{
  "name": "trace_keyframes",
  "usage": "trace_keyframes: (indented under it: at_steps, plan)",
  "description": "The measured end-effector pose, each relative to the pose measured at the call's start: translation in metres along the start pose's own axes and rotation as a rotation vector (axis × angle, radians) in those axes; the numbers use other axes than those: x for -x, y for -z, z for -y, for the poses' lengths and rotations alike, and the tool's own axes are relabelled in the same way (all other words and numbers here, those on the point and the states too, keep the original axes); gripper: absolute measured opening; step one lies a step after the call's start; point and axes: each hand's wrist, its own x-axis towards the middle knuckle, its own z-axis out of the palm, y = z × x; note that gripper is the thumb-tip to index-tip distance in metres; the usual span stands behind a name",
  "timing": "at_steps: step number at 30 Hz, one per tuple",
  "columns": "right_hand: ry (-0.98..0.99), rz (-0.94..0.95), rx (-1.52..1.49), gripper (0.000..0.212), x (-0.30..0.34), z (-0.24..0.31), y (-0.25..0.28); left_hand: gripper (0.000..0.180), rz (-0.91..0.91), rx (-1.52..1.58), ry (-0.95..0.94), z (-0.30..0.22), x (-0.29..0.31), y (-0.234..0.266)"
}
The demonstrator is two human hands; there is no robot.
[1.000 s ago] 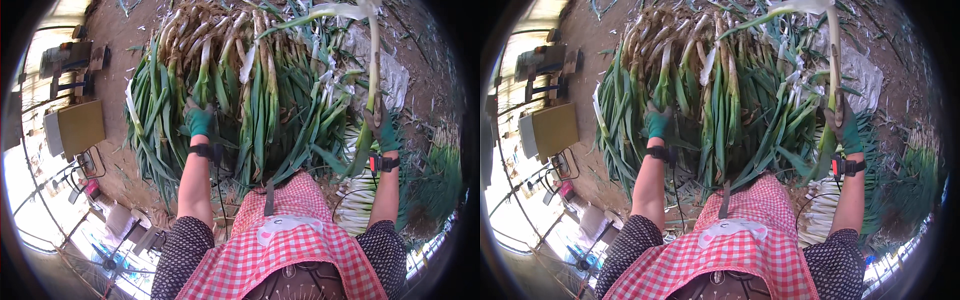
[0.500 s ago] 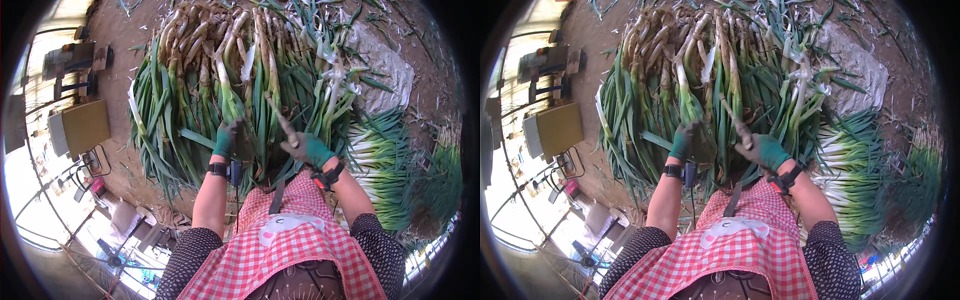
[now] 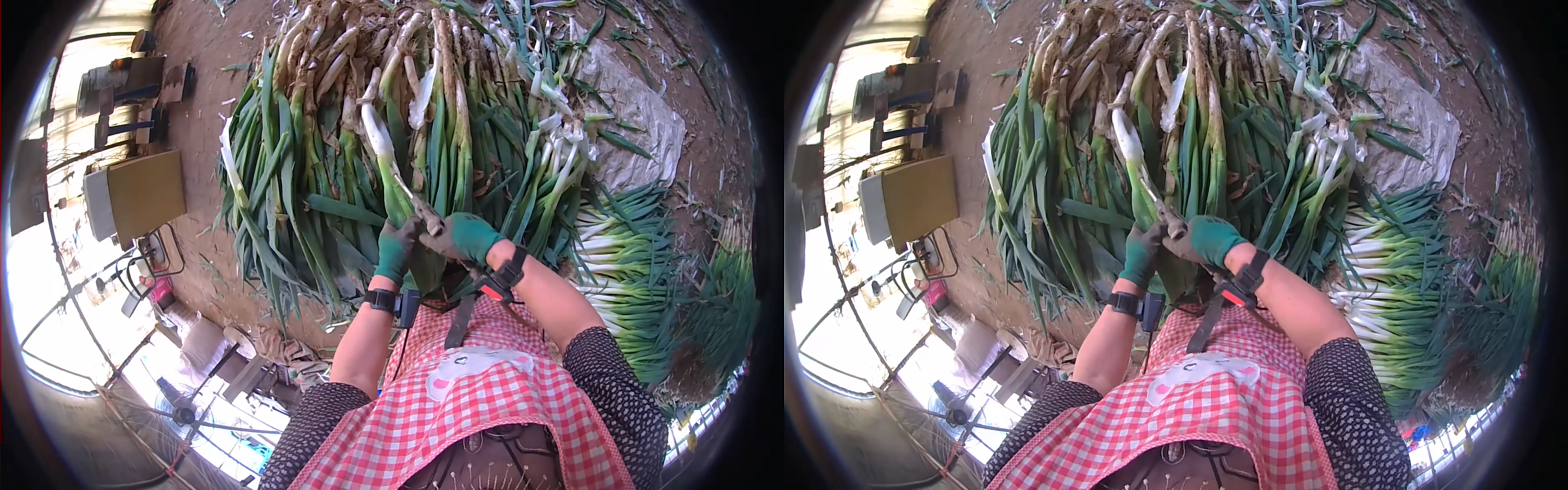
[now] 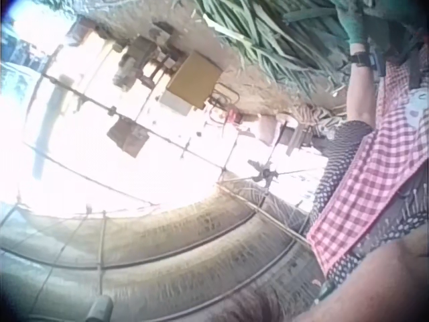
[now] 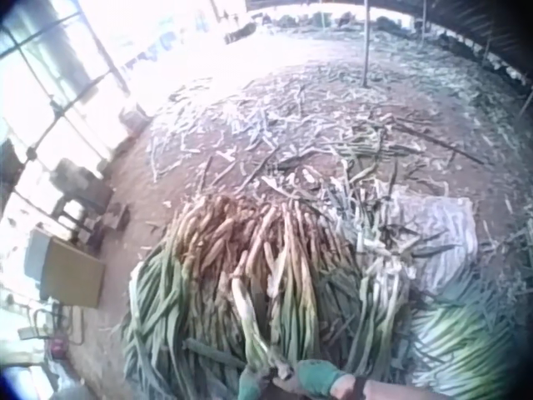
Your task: The person trims the roots and outer leaves of green onions using shears, handling them one at a time from a large pile.
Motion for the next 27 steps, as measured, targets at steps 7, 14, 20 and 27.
trace_keyframes:
  at_steps: [7,14,20,27]
  plan:
    - [-0.064,0.079,0.073,0.064,0.026,-0.002,-0.02,0.032,0.096,0.314,-0.078,0.006,0.004,0.005]
    - [0.001,-0.087,-0.035,0.07,-0.03,0.017,0.0,0.031,-0.194,0.028,-0.14,-0.011,0.018,0.001]
    - [0.087,0.056,0.127,0.06,0.019,0.017,-0.029,0.04,-0.307,0.057,-0.114,-0.003,0.005,0.033]
    - [0.254,0.007,0.421,0.031,-0.049,0.023,-0.021,0.052,-0.305,0.105,0.01,0.001,0.011,0.03]
